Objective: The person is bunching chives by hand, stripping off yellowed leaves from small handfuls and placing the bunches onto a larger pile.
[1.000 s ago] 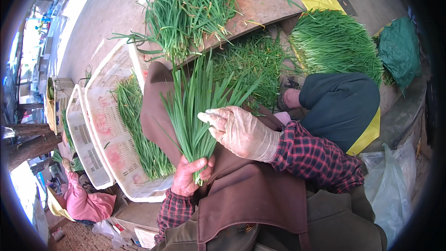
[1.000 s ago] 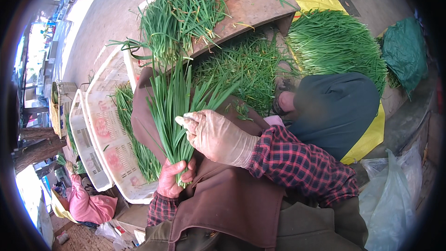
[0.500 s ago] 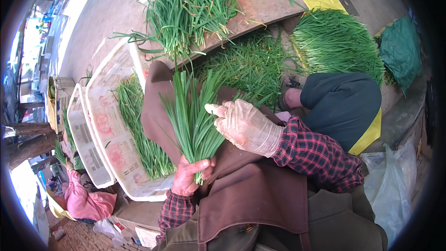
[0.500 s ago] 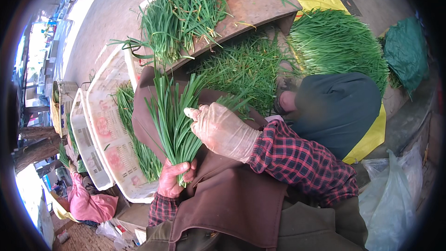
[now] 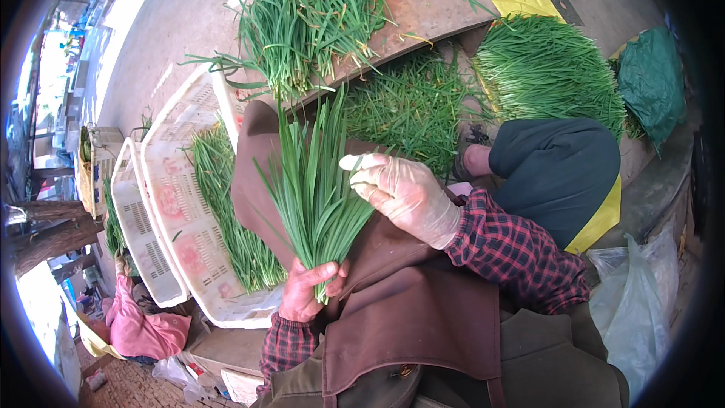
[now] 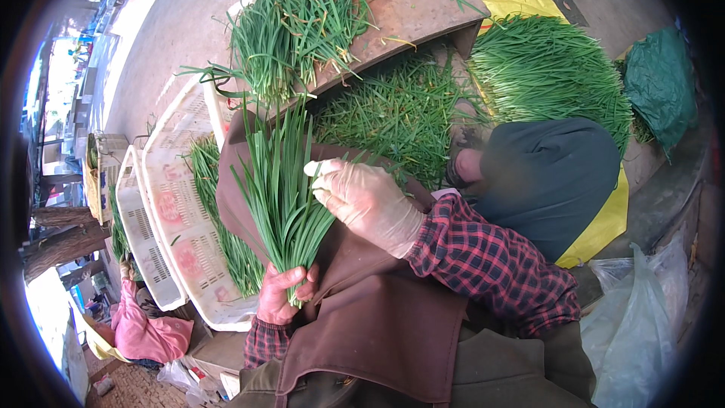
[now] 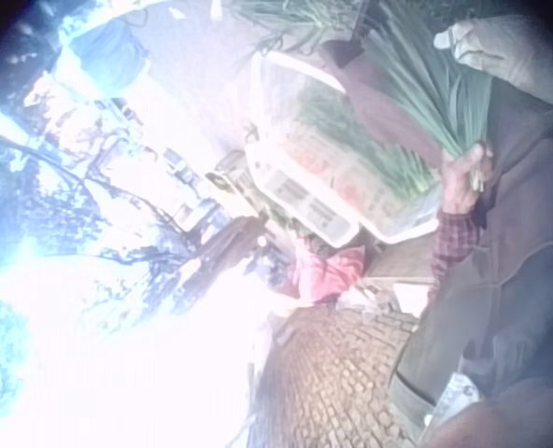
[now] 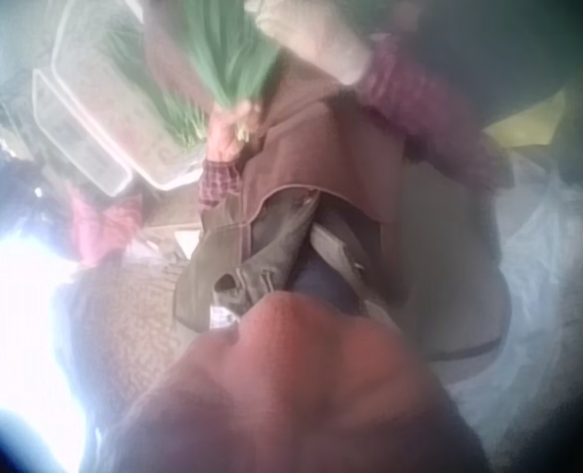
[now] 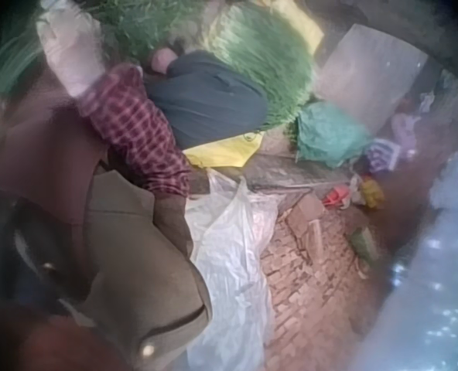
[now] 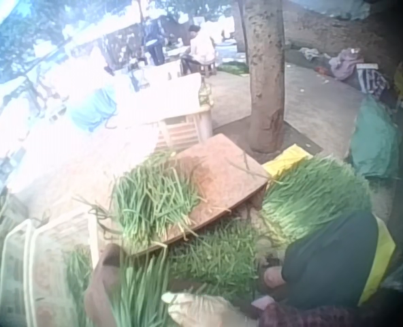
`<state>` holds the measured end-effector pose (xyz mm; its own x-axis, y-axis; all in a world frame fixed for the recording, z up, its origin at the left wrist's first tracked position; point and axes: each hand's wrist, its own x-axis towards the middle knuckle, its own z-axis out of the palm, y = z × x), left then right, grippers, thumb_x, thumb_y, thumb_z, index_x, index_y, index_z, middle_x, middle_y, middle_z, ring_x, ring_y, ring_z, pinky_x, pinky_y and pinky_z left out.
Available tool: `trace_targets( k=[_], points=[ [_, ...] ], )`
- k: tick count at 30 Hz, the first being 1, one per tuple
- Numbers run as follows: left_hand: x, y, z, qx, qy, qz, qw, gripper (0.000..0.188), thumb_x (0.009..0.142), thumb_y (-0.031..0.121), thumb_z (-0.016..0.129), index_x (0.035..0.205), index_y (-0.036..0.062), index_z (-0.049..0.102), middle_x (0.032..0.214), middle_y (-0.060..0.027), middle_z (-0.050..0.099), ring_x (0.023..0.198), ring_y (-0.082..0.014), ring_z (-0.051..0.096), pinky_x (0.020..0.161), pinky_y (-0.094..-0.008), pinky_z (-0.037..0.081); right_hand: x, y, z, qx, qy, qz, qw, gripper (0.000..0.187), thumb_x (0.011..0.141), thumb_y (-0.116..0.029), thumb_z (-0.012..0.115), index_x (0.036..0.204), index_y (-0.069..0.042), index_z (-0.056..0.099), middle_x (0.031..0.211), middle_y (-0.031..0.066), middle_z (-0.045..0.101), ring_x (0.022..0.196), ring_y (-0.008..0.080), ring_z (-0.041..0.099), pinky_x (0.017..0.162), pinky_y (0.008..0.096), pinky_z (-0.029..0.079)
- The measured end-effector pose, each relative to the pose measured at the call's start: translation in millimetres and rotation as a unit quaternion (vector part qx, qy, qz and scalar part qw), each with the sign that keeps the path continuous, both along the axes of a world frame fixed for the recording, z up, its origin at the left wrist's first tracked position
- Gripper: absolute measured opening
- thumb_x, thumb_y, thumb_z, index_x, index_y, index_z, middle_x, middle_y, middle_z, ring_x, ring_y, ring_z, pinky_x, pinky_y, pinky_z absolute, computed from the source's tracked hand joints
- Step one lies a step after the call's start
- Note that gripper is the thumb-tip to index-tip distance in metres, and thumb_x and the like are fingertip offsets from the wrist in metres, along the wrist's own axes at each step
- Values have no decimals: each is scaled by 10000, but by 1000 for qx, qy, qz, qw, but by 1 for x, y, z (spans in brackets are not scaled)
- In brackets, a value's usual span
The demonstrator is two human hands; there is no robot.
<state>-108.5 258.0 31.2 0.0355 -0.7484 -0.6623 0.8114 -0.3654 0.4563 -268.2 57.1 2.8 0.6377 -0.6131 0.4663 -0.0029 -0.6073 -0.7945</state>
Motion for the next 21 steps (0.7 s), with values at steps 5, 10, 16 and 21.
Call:
trace_targets(
  k=[5, 10, 16, 21],
  points=[
    [2, -4, 25, 53, -317, -47, 946, 254, 826, 57, 754, 1041, -4, 633, 763, -108, 662, 536, -130, 537, 474, -251, 405, -5, -27, 0, 356, -71, -63, 930, 204, 898, 0, 663, 1102, 6, 679, 1008, 108, 702, 841, 177, 686, 791, 293, 549],
    [45, -14, 19, -144, -862, -47, 483, 424, 876, -48, 640, 1295, 10, 613, 960, -137, 677, 751, -206, 635, 607, -327, 496, -29, -58, -28, 256, 46, -134, 956, 188, 894, -116, 703, 1044, -2, 703, 960, 120, 717, 787, 224, 669, 778, 297, 529],
    [63, -16, 15, -48, -964, -113, 235, 555, 818, -28, 626, 1367, 49, 586, 1002, -173, 649, 777, -314, 641, 622, -392, 518, -45, -74, 0, 379, 116, -133, 908, 180, 922, -136, 671, 1053, -27, 731, 852, 57, 737, 746, 116, 642, 746, 278, 504],
    [66, -12, -1, -74, -971, -109, 200, 489, 813, -1, 623, 1298, 64, 643, 1024, -203, 634, 794, -311, 652, 633, -368, 538, -49, -76, 6, 316, 69, -164, 932, 187, 931, -94, 653, 1084, -11, 723, 862, 60, 750, 806, 97, 665, 771, 242, 510]
  ],
)
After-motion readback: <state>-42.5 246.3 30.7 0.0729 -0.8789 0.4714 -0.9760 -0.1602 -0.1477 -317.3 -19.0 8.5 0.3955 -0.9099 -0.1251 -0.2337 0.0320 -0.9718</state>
